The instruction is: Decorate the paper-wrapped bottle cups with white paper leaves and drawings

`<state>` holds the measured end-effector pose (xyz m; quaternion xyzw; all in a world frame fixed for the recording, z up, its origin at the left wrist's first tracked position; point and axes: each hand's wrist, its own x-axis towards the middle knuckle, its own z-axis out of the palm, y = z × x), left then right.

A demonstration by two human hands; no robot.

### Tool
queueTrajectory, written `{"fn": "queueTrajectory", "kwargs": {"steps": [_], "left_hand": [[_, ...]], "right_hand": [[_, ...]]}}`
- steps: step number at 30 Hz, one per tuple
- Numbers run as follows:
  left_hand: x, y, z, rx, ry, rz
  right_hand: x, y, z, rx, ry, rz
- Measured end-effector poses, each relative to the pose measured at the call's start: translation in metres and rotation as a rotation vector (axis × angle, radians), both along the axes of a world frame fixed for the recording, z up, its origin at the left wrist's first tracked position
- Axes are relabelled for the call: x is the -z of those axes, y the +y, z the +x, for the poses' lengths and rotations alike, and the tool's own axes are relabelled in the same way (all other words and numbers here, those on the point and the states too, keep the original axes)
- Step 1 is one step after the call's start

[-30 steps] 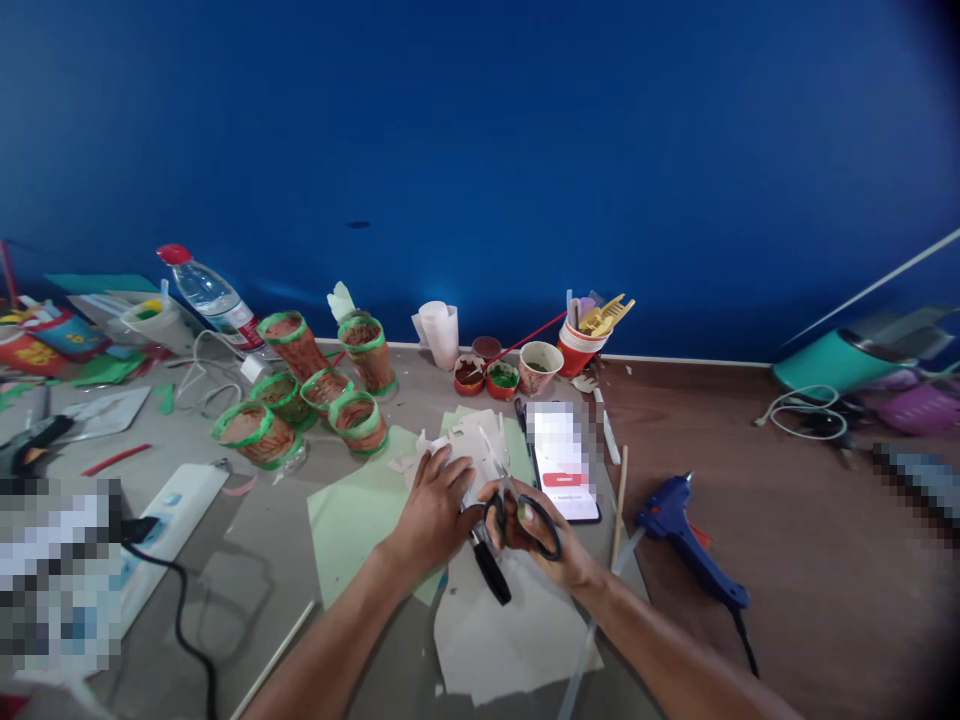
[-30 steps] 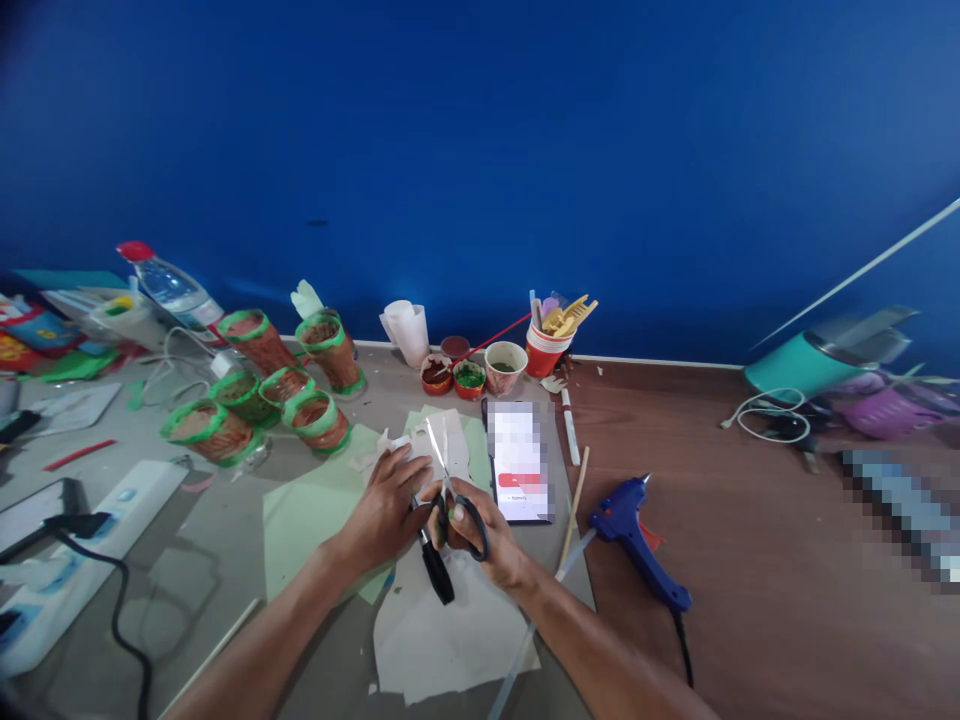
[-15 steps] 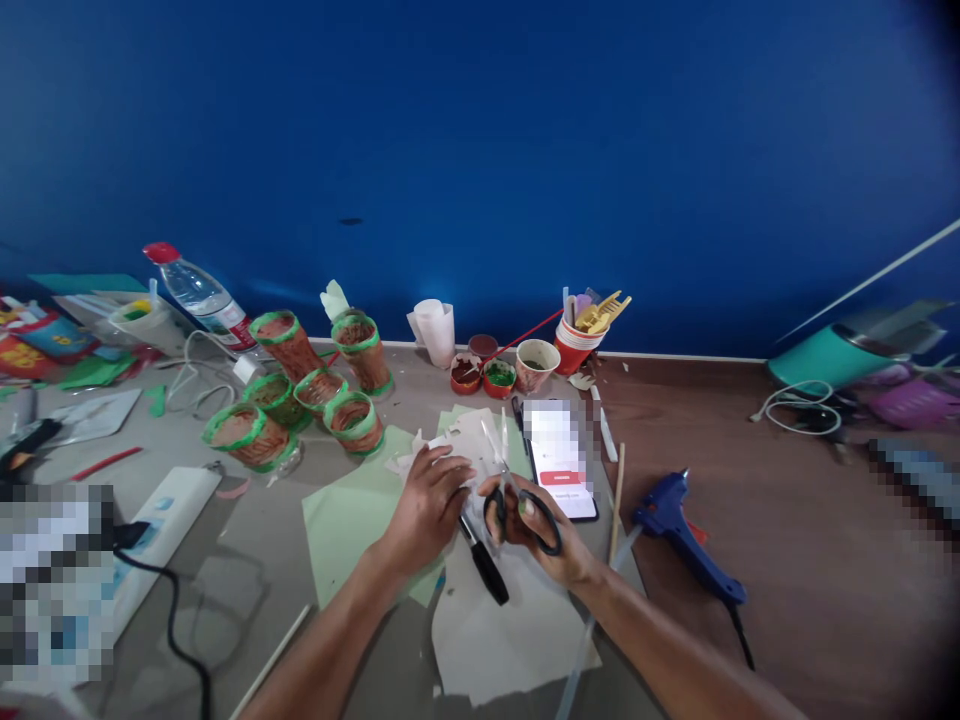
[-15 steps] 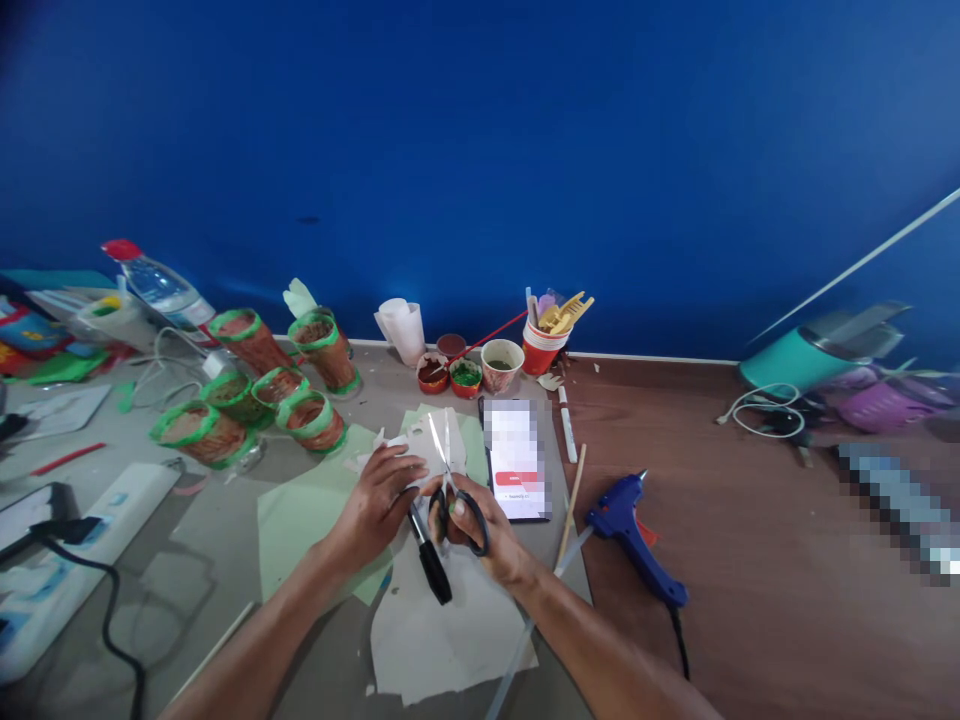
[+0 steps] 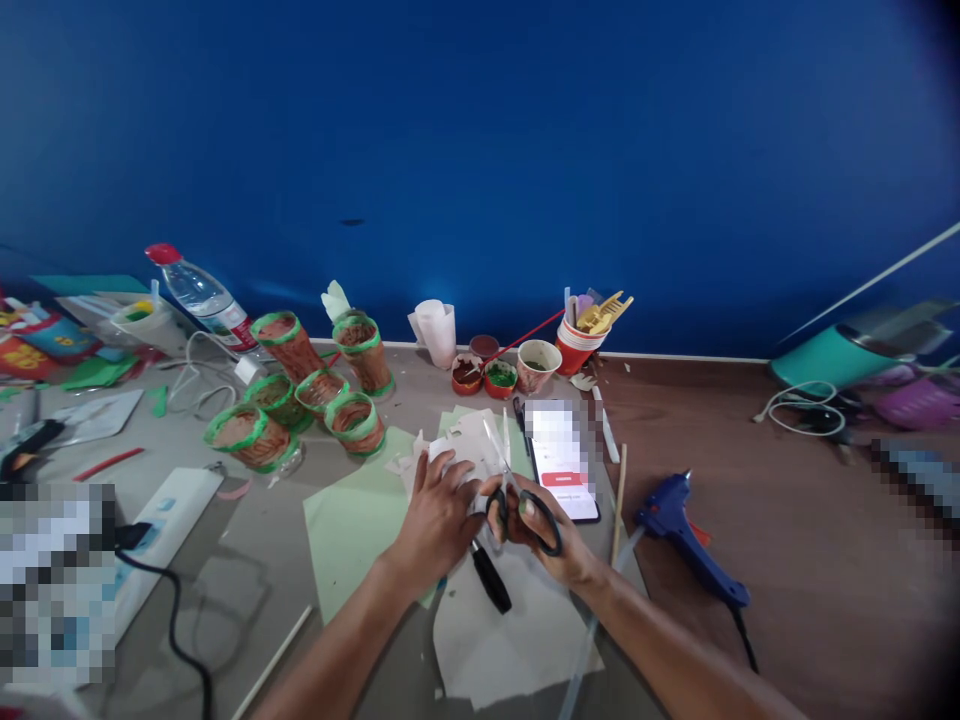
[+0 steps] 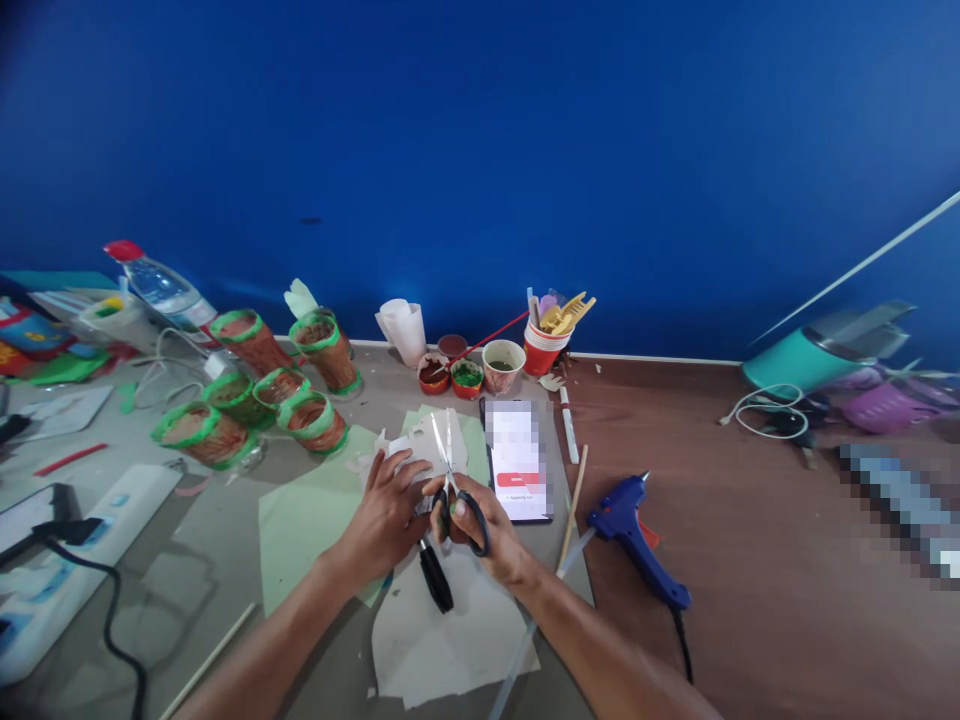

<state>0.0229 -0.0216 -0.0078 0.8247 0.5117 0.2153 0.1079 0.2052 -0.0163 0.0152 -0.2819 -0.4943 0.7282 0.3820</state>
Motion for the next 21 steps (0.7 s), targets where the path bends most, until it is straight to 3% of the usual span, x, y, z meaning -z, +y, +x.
{"fn": "queueTrajectory", "kwargs": {"steps": [9,21], "left_hand": [[0.002,0.002,0.006,-0.118,0.032,-0.094],[0.000,0.004,0.011,-0.152,0.062,-0.133]], "right_hand": [[-0.001,-0.001,-0.003,-0.030,-0.030,-0.036],[-0.004,0.000,-0.005,-0.051,-0.057,0.009]]}}
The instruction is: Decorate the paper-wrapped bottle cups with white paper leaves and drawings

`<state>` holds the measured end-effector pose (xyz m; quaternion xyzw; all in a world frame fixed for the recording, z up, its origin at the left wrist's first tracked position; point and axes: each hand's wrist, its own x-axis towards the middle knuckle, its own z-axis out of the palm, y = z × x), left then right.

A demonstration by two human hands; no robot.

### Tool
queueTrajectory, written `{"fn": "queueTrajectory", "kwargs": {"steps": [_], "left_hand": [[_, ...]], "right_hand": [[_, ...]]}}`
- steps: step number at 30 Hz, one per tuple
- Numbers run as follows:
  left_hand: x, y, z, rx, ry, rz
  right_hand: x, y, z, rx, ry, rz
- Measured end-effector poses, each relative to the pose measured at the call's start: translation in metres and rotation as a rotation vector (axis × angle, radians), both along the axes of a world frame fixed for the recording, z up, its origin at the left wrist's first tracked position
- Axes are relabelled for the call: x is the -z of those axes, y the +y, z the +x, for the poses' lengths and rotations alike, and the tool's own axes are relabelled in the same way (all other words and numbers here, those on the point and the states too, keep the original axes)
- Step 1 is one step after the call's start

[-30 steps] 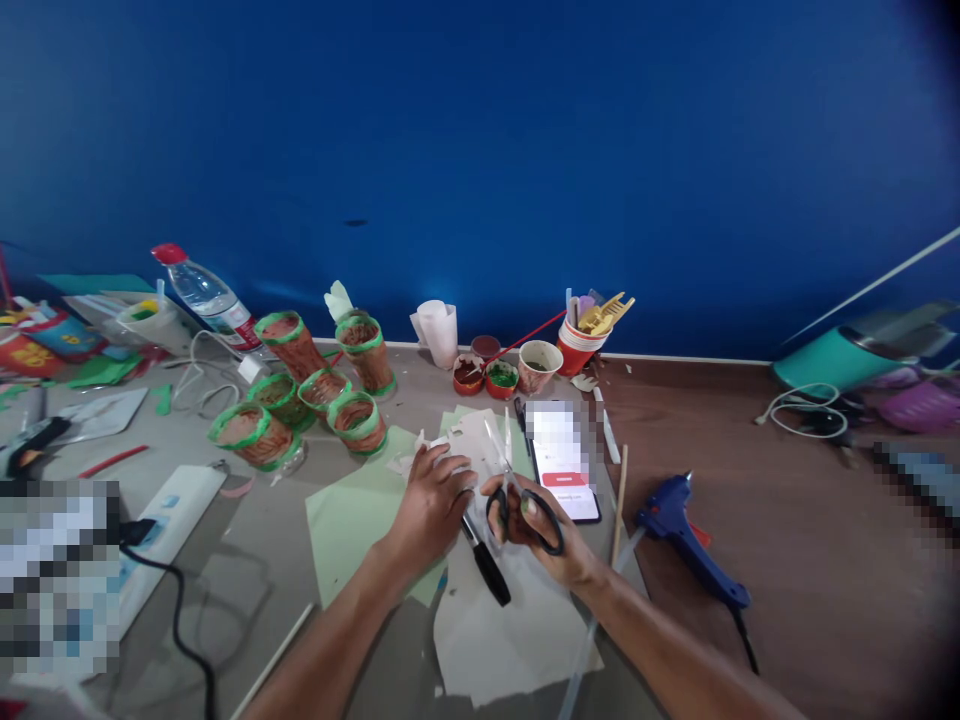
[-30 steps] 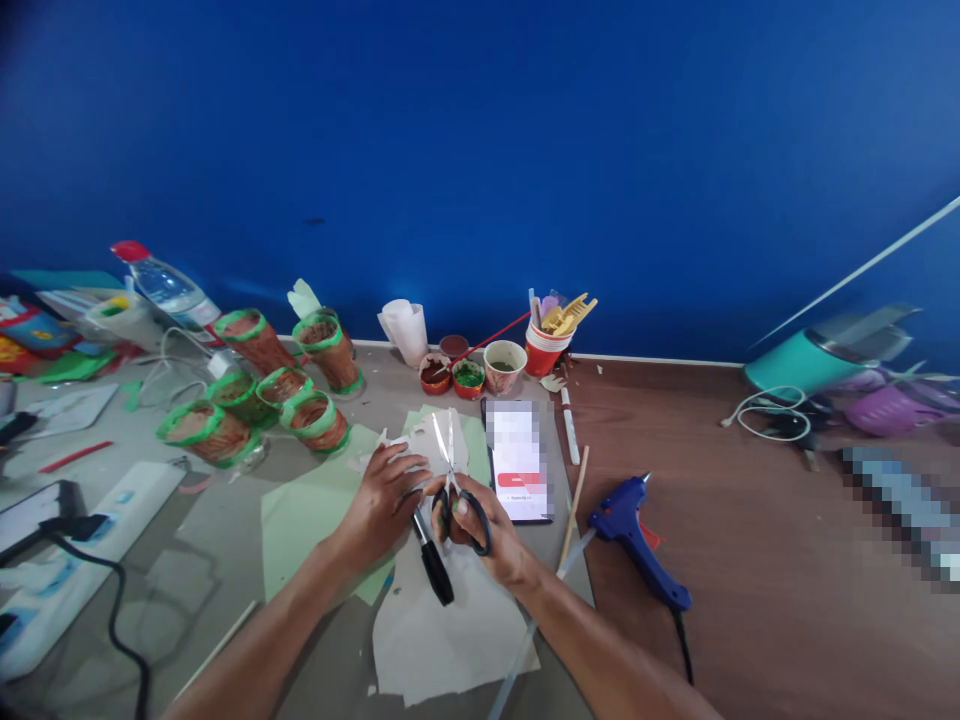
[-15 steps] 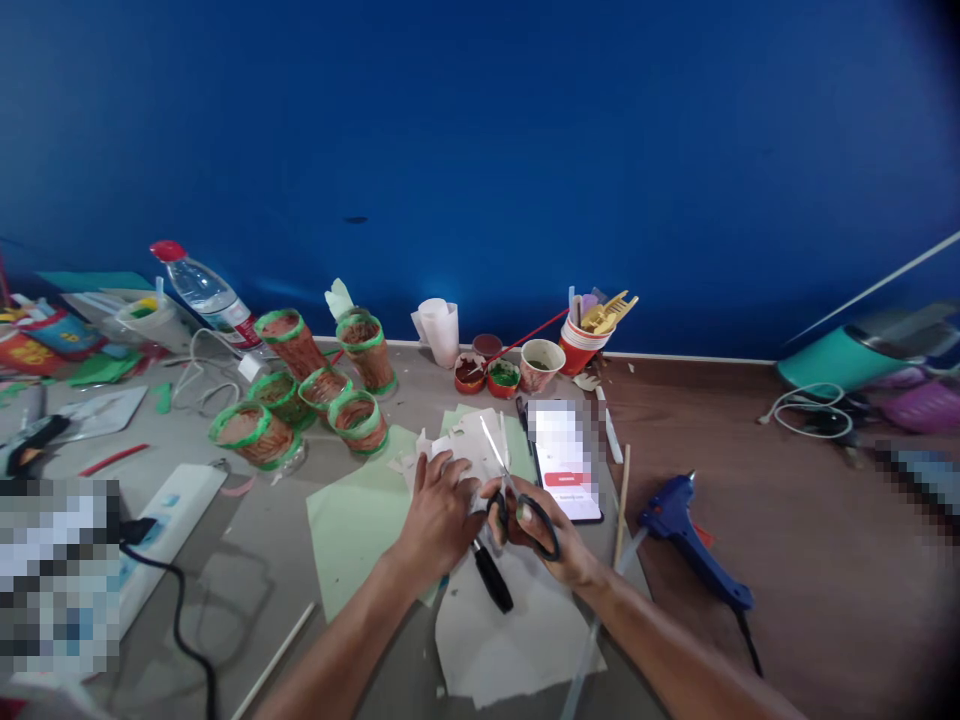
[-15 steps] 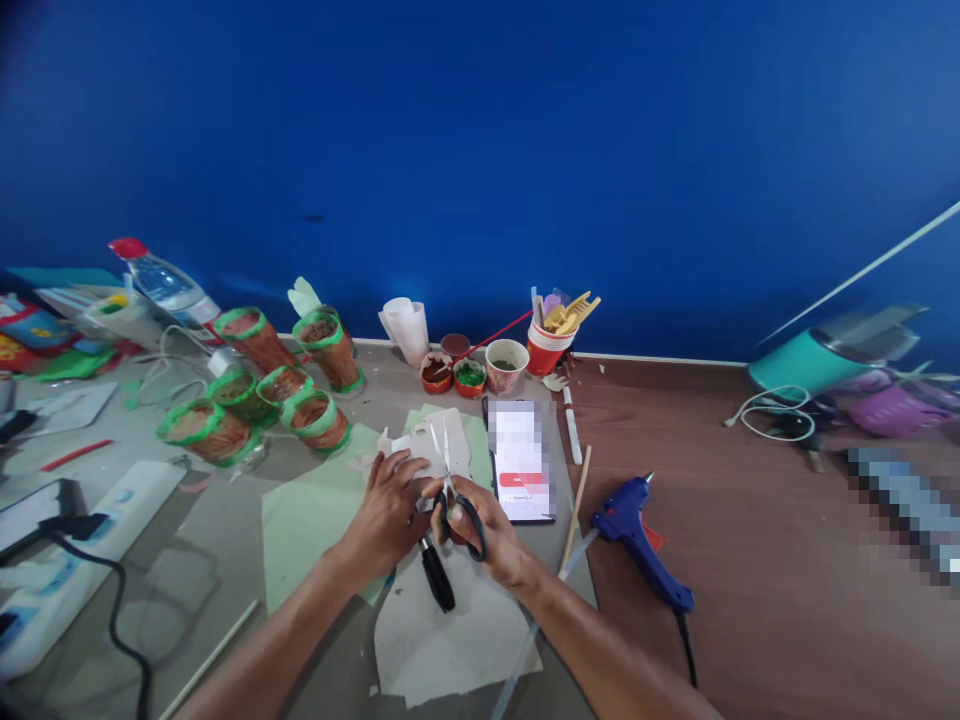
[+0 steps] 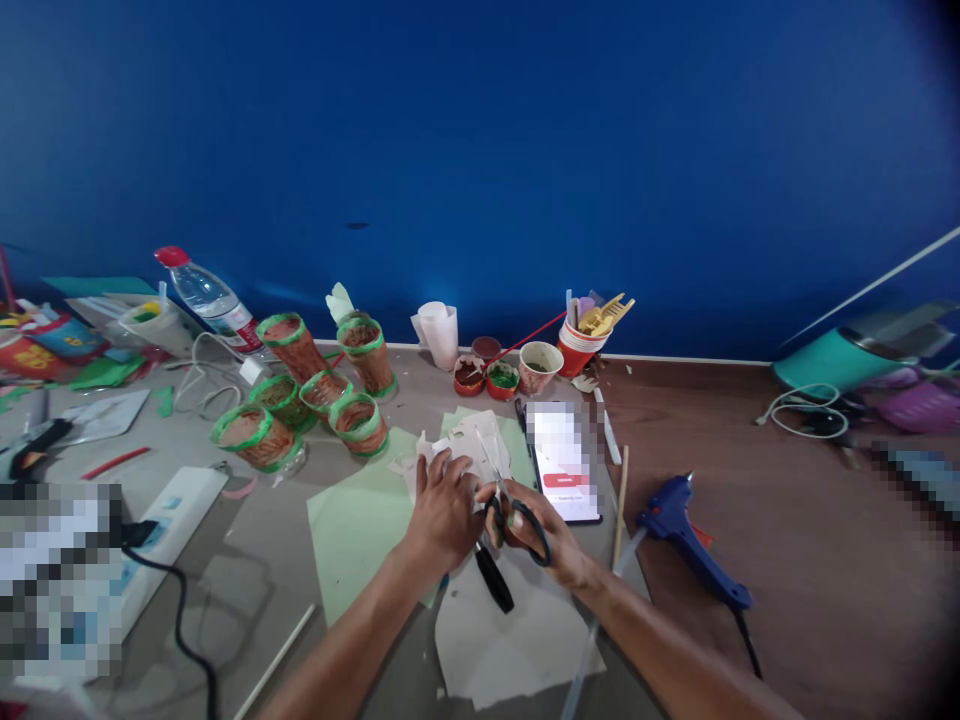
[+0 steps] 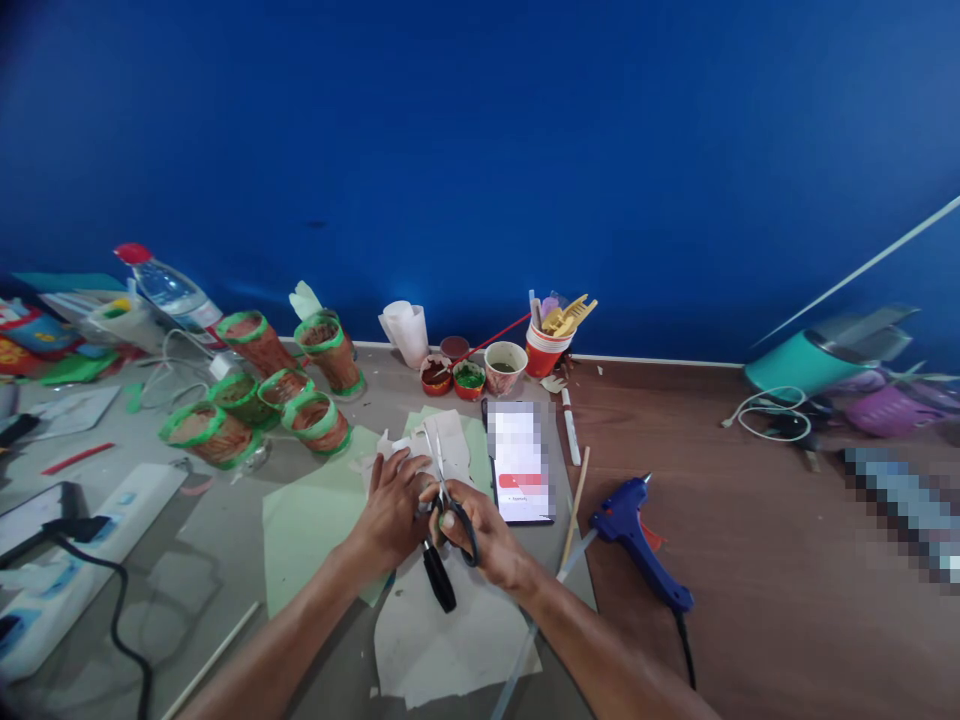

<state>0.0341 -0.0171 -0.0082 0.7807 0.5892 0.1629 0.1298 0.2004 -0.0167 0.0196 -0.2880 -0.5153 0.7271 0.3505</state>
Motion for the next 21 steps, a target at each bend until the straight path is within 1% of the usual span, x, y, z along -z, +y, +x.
{"fn": "queueTrajectory", "kwargs": {"steps": [8,13,17,19,21], "left_hand": [[0.002,-0.001,0.005,0.007,0.039,-0.009],[0.009,-0.002,0.004,0.015,-0.002,0.006],[0.013,-0.001,0.001,0.032,-0.127,0.012],[0.010,0.000,-0.002,0.026,-0.234,-0.004],[0.003,0.003,-0.007,0.004,-0.387,-0.023]], "right_hand": [[0.007,0.001,-0.001,-0.007,-0.012,0.027],[0.007,0.000,-0.002,-0.020,-0.018,0.036],[0.005,0.000,-0.002,-0.015,0.003,0.033],[0.003,0.001,-0.001,-0.004,0.019,0.031],[0.002,0.001,0.001,0.024,0.027,0.036]]}}
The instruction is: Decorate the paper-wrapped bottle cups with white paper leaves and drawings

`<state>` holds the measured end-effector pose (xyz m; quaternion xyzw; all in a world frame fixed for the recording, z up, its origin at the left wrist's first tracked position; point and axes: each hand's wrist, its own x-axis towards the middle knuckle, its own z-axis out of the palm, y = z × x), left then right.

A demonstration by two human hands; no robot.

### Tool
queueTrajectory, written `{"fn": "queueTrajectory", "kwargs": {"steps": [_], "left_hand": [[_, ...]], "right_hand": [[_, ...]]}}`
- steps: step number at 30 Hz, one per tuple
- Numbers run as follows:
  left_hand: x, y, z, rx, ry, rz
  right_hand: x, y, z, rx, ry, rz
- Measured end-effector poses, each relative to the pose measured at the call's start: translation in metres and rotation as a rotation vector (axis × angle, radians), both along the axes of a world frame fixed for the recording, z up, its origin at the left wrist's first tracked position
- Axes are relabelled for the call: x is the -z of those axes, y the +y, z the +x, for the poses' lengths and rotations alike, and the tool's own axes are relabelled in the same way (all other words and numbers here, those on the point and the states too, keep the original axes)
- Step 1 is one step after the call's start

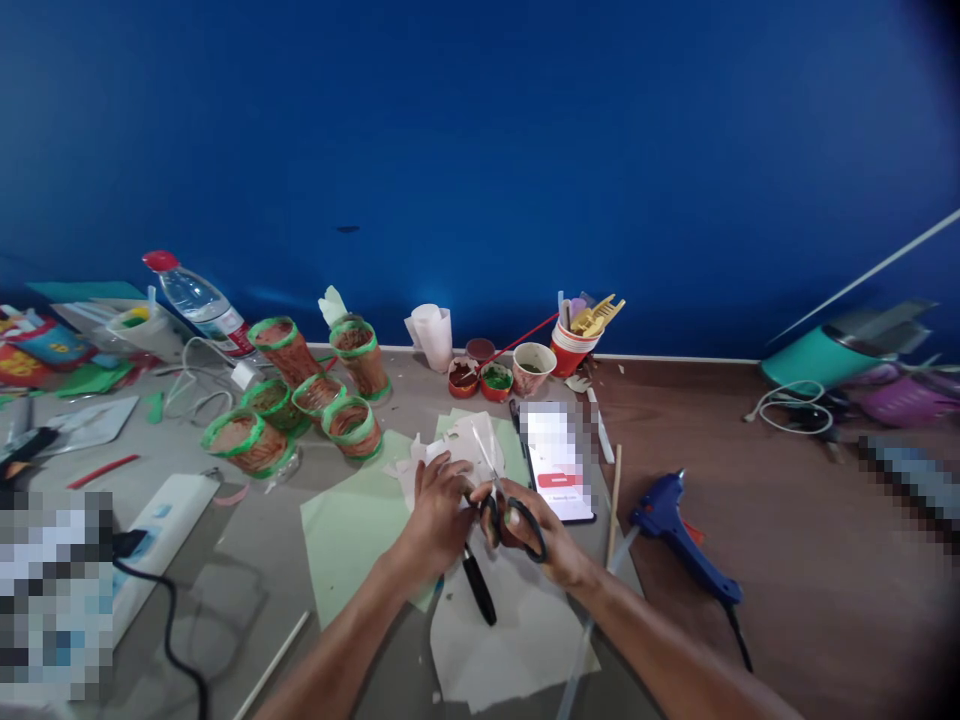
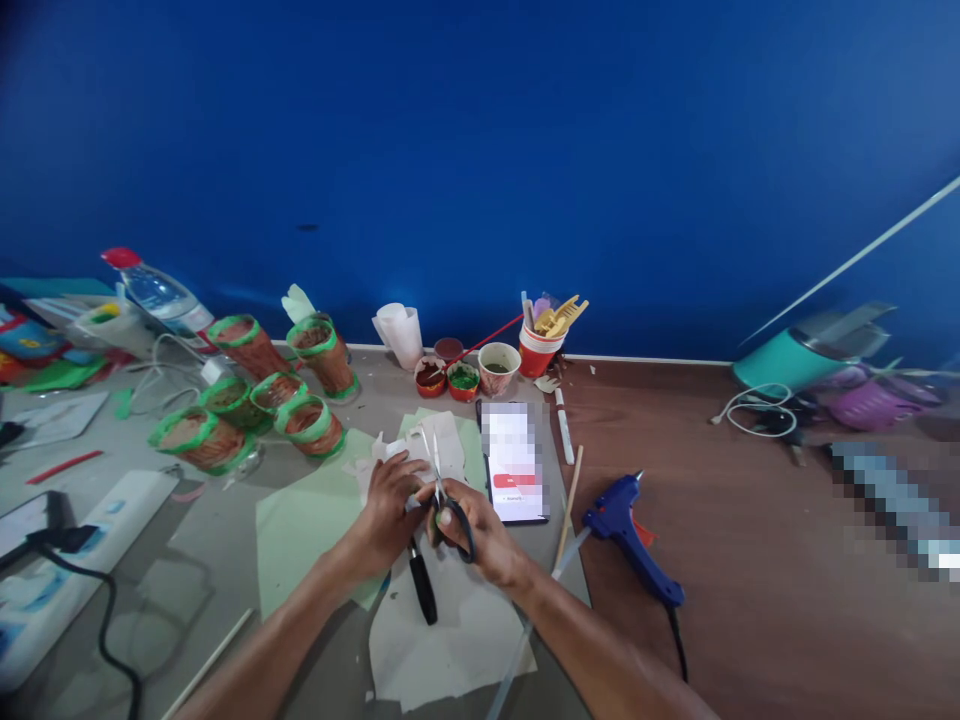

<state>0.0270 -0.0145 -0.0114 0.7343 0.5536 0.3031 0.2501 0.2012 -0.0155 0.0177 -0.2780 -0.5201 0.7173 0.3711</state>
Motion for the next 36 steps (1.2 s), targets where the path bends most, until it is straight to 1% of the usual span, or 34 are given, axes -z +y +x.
{"fn": "queueTrajectory", "kwargs": {"steps": [1,3,5,7,8,11,14,19,21,23,30,33,36], "left_hand": [[-0.005,0.002,-0.003,0.005,-0.100,-0.014],[-0.015,0.005,-0.008,-0.078,-0.293,-0.042],[-0.024,0.008,-0.013,-0.194,-0.465,-0.004],[-0.029,0.009,-0.016,-0.252,-0.640,0.031],[-0.031,0.009,-0.016,-0.261,-0.729,0.019],[-0.033,0.006,-0.016,-0.215,-0.993,-0.124],[-0.034,0.005,-0.015,-0.152,-1.209,-0.275],[-0.037,0.006,-0.017,-0.129,-1.447,-0.386],[-0.037,0.006,-0.017,-0.121,-1.490,-0.408],[-0.037,0.007,-0.017,-0.130,-1.490,-0.417],[-0.028,0.006,-0.013,-0.215,-1.320,-0.367],[-0.025,0.007,-0.012,-0.272,-1.253,-0.389],[-0.027,0.008,-0.011,-0.303,-1.228,-0.423]], "right_hand": [[0.000,0.000,0.001,0.019,0.002,0.001],[0.000,0.000,0.002,0.045,0.000,-0.004],[0.000,0.000,0.002,0.042,-0.009,-0.020],[0.001,-0.001,0.002,0.020,-0.015,-0.032],[0.002,-0.001,0.002,0.011,-0.016,-0.041],[0.005,-0.002,0.001,-0.003,-0.007,-0.068],[0.007,-0.002,0.001,-0.006,-0.002,-0.070],[0.007,-0.002,-0.001,-0.034,0.043,-0.074],[0.006,-0.002,-0.002,-0.055,0.041,-0.062],[0.006,-0.002,-0.003,-0.074,0.018,-0.049],[0.004,-0.002,-0.003,-0.088,-0.025,-0.078],[0.003,-0.002,-0.003,-0.096,-0.031,-0.079],[0.004,-0.003,-0.003,-0.093,-0.038,-0.066]]}}
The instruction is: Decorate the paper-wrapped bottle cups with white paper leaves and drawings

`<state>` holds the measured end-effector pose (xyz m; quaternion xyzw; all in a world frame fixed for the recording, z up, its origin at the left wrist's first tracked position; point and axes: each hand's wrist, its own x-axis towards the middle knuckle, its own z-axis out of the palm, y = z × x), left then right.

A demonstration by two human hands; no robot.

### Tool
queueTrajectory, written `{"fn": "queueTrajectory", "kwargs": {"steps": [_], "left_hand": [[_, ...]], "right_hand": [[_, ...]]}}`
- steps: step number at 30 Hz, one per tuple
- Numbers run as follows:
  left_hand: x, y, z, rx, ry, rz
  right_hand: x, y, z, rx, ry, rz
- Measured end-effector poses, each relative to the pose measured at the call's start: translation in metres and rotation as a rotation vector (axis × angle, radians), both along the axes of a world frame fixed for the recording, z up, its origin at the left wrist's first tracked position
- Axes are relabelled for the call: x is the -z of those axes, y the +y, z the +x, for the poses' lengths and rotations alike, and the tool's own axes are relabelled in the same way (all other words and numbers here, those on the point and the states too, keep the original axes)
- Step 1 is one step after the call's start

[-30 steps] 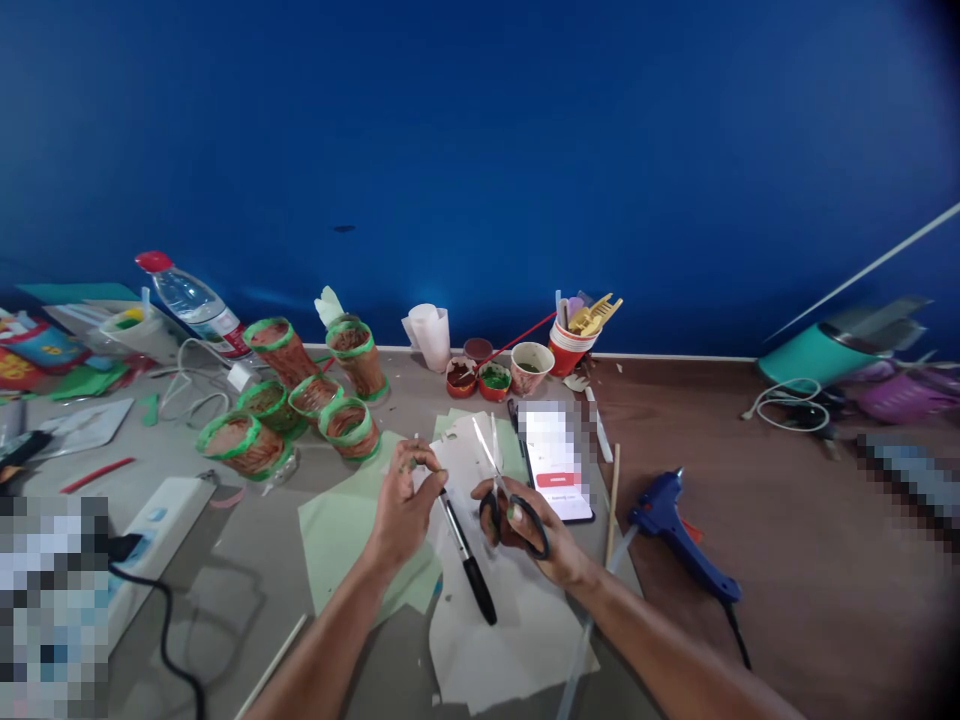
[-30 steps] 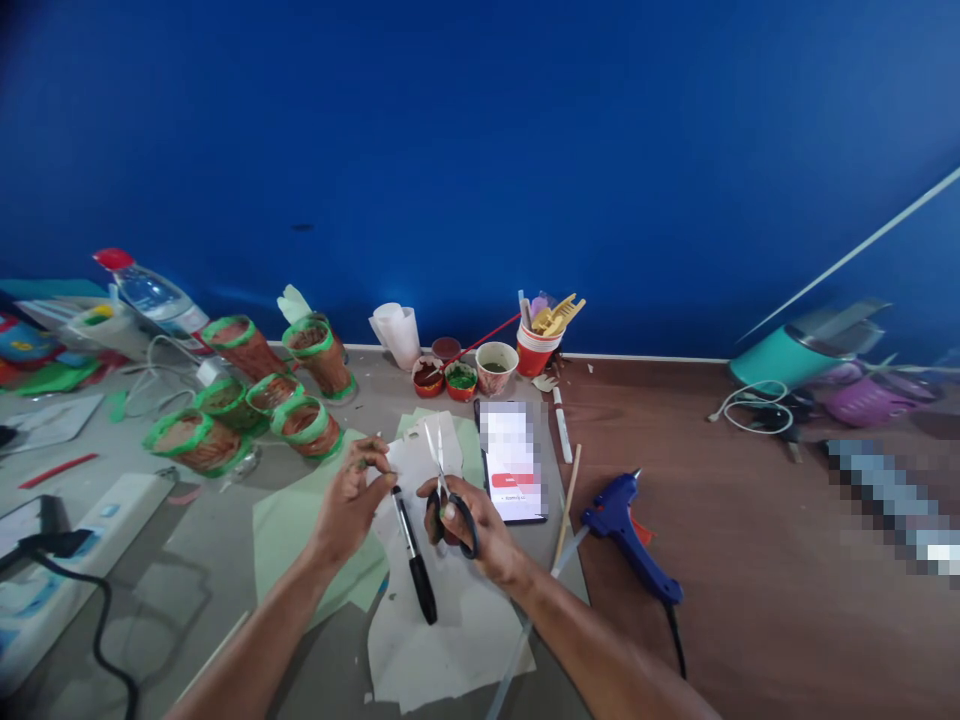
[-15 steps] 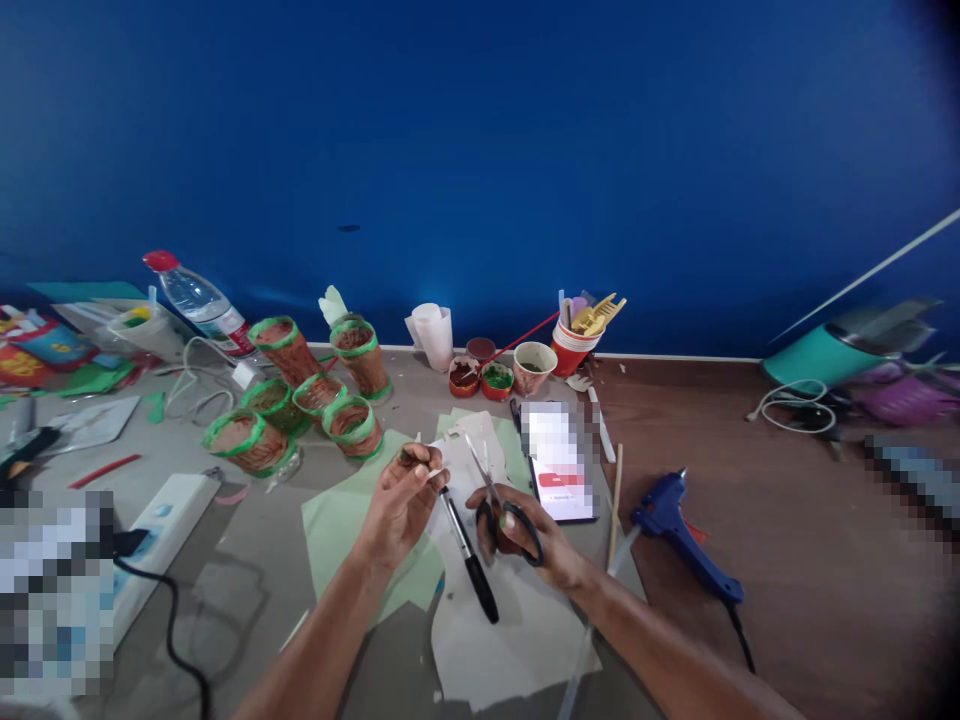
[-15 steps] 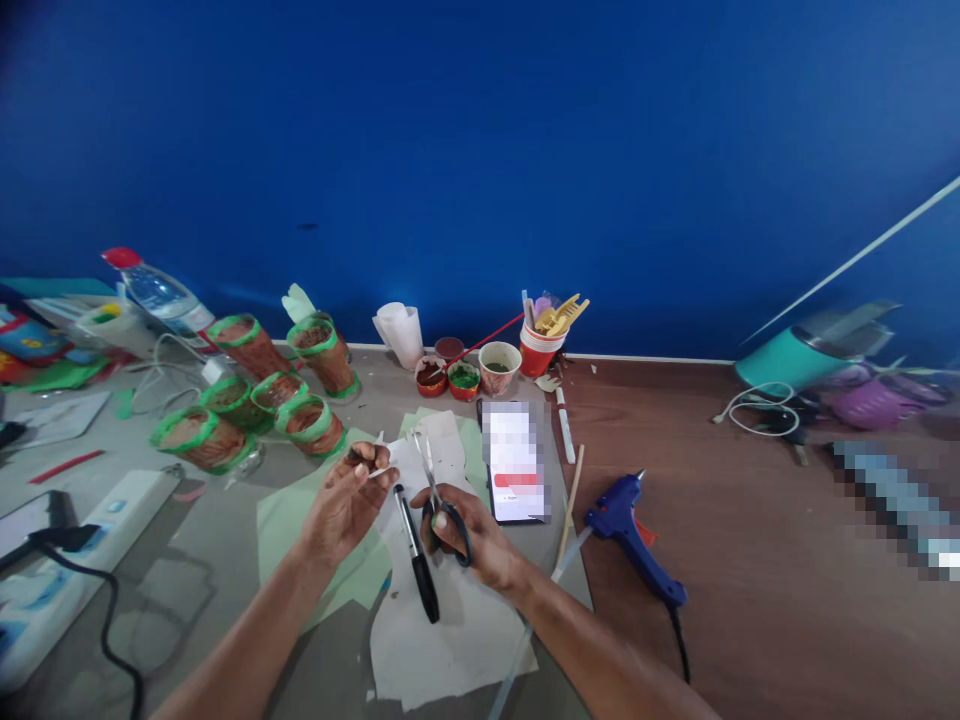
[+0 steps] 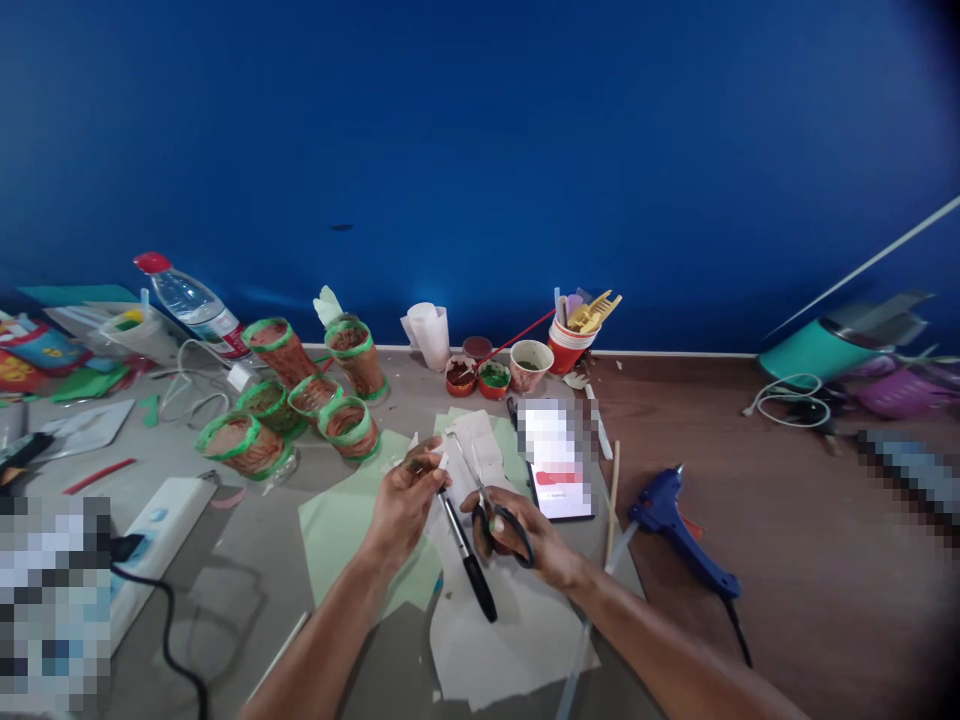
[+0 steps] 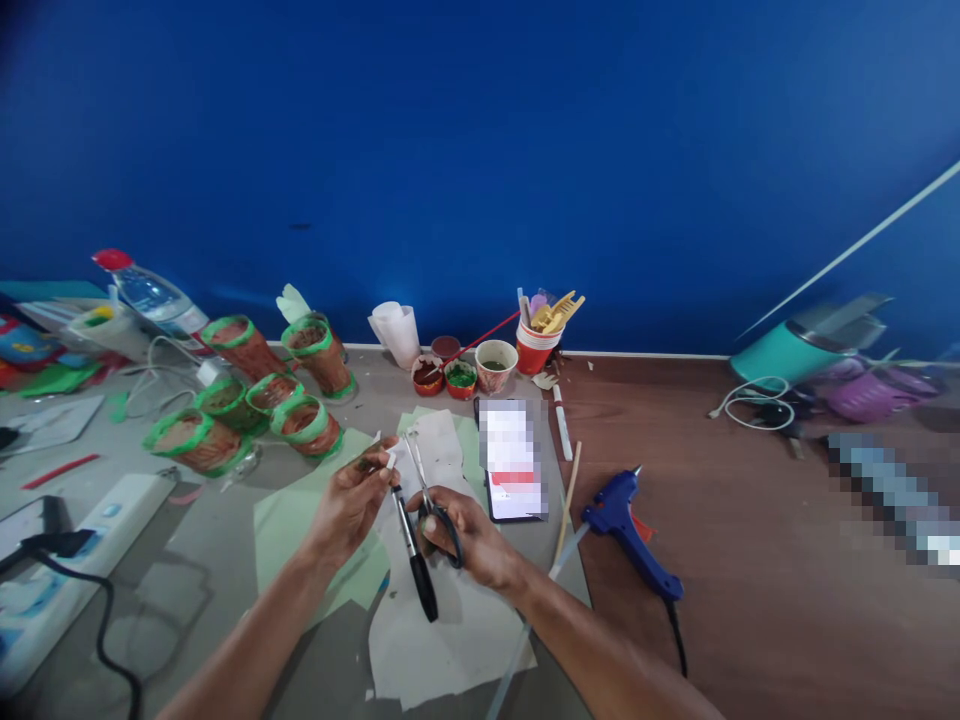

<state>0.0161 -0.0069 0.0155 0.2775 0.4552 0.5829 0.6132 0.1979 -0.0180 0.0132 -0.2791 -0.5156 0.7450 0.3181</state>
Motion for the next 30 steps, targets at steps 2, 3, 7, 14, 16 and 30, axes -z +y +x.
{"fn": "queueTrajectory", "kwargs": {"steps": [2,3,7,14,16,30], "left_hand": [[-0.003,0.000,0.000,0.008,-0.008,0.001],[-0.004,0.000,0.000,0.015,-0.011,0.008],[-0.006,-0.001,-0.001,0.059,0.002,0.019],[-0.003,-0.004,-0.003,0.065,0.091,0.009],[-0.003,-0.004,-0.004,0.064,0.112,0.013],[-0.002,-0.004,-0.005,0.046,0.101,0.018]], "right_hand": [[0.001,0.000,0.000,0.010,-0.019,0.004],[0.001,0.000,0.000,0.014,-0.028,0.002],[-0.004,-0.001,-0.001,0.002,-0.075,0.022],[-0.009,0.000,-0.003,0.086,-0.203,0.061],[-0.007,0.000,-0.003,0.108,-0.225,0.064],[0.004,-0.001,-0.004,0.139,-0.371,0.190]]}}
